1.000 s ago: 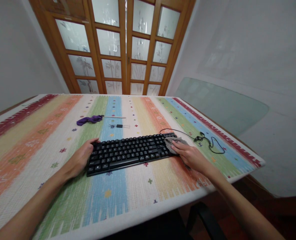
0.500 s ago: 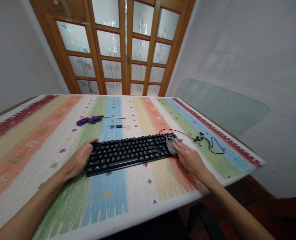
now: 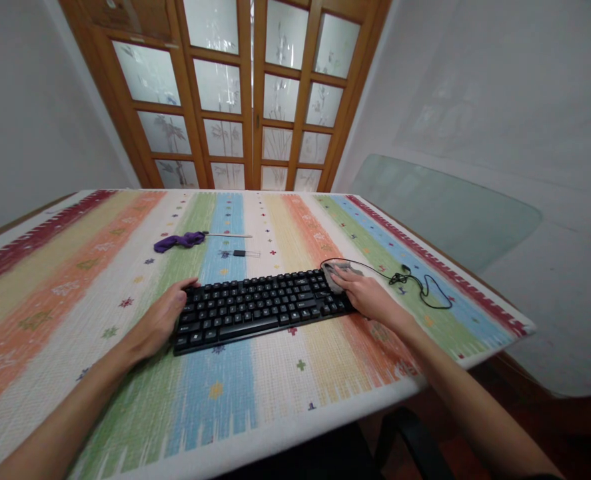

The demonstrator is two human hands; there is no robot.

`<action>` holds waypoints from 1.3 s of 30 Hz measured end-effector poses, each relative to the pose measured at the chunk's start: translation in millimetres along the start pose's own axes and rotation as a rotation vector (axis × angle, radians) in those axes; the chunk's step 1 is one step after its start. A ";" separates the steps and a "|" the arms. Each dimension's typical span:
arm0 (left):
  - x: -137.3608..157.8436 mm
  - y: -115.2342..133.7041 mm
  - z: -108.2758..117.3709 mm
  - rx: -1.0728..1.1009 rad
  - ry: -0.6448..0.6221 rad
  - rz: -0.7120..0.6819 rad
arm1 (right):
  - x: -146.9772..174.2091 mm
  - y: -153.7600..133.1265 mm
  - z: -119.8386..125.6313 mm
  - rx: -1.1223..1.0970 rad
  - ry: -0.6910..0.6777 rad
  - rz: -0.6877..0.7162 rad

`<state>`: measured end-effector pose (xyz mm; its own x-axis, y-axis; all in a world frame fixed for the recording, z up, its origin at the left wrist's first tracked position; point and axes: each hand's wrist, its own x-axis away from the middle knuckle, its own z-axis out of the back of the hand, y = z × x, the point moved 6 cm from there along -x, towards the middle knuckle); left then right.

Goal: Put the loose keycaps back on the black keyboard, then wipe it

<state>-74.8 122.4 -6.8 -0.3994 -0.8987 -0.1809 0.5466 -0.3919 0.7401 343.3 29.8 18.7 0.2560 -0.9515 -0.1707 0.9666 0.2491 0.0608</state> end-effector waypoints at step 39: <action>0.5 1.6 -0.9 0.015 -0.023 0.006 | -69.5 -82.4 5.3 -0.100 0.068 0.175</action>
<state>-73.5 121.2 -6.3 -0.4129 -0.8963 -0.1616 0.5382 -0.3833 0.7506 245.7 74.5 30.7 0.4170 -0.8788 -0.2320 0.9033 0.4290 -0.0016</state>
